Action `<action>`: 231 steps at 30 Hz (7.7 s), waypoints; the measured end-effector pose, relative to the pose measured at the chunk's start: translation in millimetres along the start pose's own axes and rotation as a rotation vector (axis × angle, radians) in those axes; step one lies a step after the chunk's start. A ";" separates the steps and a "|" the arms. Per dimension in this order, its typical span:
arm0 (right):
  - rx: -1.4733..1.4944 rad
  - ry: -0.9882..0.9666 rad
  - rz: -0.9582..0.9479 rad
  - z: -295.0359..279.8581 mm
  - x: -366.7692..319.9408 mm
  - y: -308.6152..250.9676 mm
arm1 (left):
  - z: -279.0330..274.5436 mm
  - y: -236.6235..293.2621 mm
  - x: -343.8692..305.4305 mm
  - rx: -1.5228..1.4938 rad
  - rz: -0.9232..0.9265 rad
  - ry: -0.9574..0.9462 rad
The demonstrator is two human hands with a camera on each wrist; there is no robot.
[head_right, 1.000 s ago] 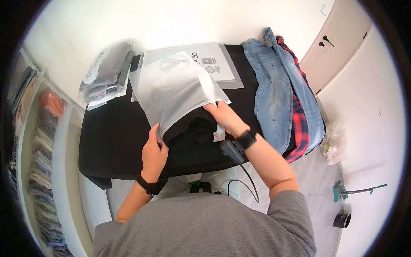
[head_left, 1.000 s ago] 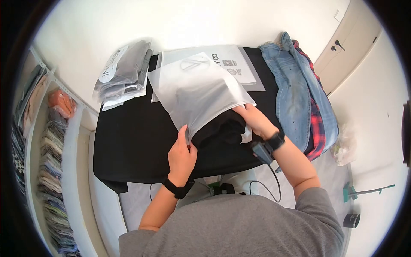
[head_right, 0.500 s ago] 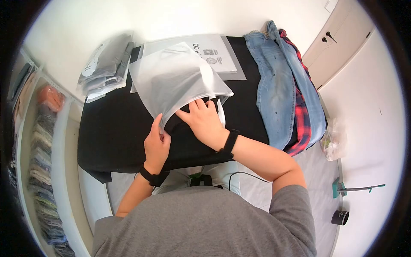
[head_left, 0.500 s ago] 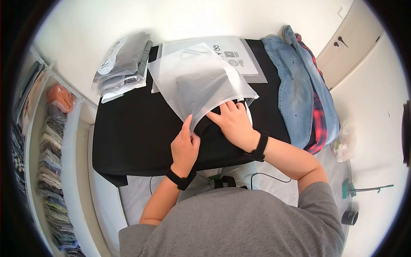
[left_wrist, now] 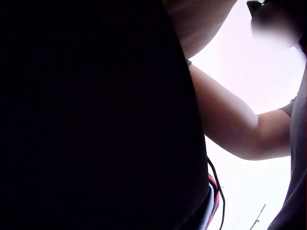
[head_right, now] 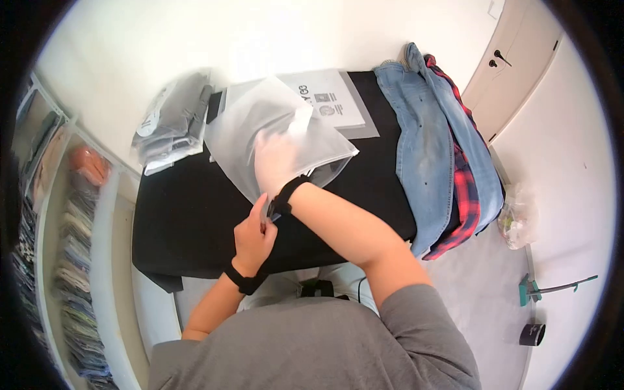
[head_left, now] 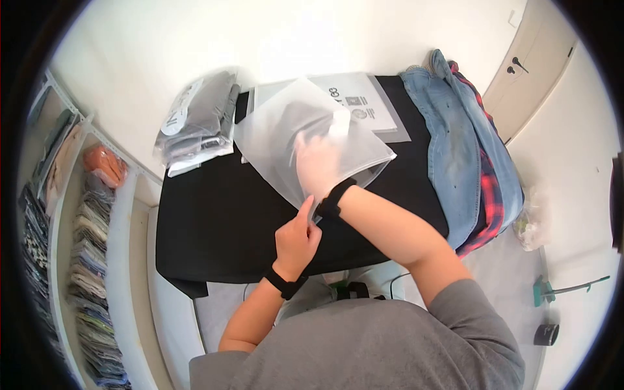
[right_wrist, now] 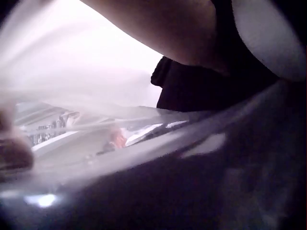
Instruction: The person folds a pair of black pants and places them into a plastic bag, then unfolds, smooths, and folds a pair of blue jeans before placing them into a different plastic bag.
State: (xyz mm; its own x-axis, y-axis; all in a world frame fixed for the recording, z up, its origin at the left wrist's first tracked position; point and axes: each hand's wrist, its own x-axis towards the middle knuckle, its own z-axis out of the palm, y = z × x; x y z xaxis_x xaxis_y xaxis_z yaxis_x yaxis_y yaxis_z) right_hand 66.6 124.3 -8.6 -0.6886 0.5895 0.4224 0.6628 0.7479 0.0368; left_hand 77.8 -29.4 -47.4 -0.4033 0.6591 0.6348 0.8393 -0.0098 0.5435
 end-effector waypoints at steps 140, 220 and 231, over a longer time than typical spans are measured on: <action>1.305 -1.224 -0.759 -145.3 -89.8 145.2 | -159.7 -35.5 -60.8 -0.499 -0.248 -0.155; 1.149 -0.005 0.493 -32.5 -144.0 117.2 | -73.7 -36.4 -24.9 -0.175 -0.444 0.304; 0.772 0.395 0.299 -45.7 -135.9 97.4 | -70.3 -44.1 -29.1 -0.429 -0.832 0.206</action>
State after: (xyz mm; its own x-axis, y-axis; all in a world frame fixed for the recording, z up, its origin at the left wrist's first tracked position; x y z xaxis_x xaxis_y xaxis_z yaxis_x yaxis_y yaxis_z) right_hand 238.2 103.1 -21.1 -0.2751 0.7505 0.6009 0.3191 0.6608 -0.6793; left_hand 26.9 -101.0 -51.3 -0.9006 0.4343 0.0162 0.0660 0.0999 0.9928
